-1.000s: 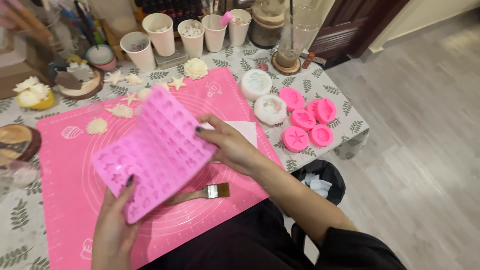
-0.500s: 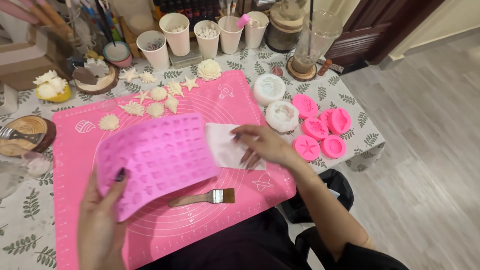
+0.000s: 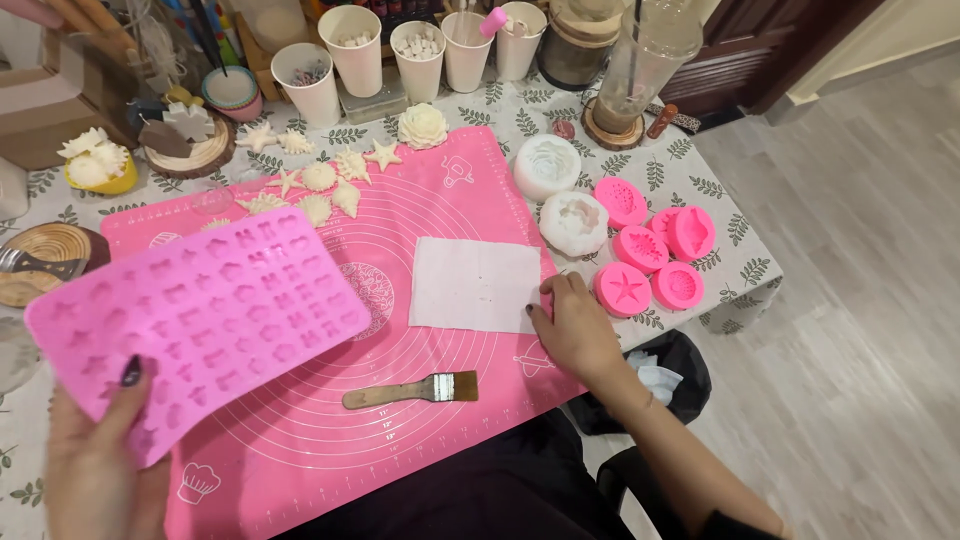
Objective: The person wipes pink silicone candle molds with a tissue, folds the used tissue, and arranges the molds on the work table. They then take a large bag of white wax, open it, and scoop or pour wax toward a metal bowl on a scale, preparing material for candle making.
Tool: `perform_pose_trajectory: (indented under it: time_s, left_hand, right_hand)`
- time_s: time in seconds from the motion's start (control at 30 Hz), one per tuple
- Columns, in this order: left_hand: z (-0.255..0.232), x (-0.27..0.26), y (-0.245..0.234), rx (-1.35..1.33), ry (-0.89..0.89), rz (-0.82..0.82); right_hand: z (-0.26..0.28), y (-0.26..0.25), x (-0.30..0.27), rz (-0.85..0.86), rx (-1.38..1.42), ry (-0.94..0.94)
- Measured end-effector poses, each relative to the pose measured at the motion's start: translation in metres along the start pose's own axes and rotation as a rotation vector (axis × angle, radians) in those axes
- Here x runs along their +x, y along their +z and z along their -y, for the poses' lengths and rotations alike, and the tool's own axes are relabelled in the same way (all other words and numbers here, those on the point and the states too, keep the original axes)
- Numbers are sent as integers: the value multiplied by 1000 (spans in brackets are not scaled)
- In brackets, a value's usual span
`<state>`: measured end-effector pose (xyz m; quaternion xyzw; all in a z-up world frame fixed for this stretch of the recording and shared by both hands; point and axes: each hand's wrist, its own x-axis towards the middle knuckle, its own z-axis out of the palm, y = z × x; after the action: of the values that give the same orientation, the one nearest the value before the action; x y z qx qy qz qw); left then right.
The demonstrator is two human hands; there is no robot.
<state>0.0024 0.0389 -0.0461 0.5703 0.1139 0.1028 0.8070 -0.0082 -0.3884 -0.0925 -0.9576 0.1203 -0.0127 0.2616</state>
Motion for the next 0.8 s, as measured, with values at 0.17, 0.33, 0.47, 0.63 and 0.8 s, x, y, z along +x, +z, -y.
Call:
perform_pose_trajectory:
  time_s: [0.17, 0.33, 0.47, 0.63, 0.8]
  left_hand:
    - [27, 1, -7, 817, -178, -66]
    - [53, -9, 18, 1660, 508, -288]
    - [76, -21, 92, 1234, 532, -75]
    - [103, -23, 162, 947, 48, 208]
    - [113, -10, 186, 1051, 51, 222]
  right_hand:
    - [-4, 8, -9, -45, 14, -56]
    - [-10, 9, -10, -28, 59, -33]
    - [-10, 9, -10, 26, 194, 46]
    - [-19, 16, -13, 37, 351, 101]
    - [-10, 1, -21, 55, 602, 150]
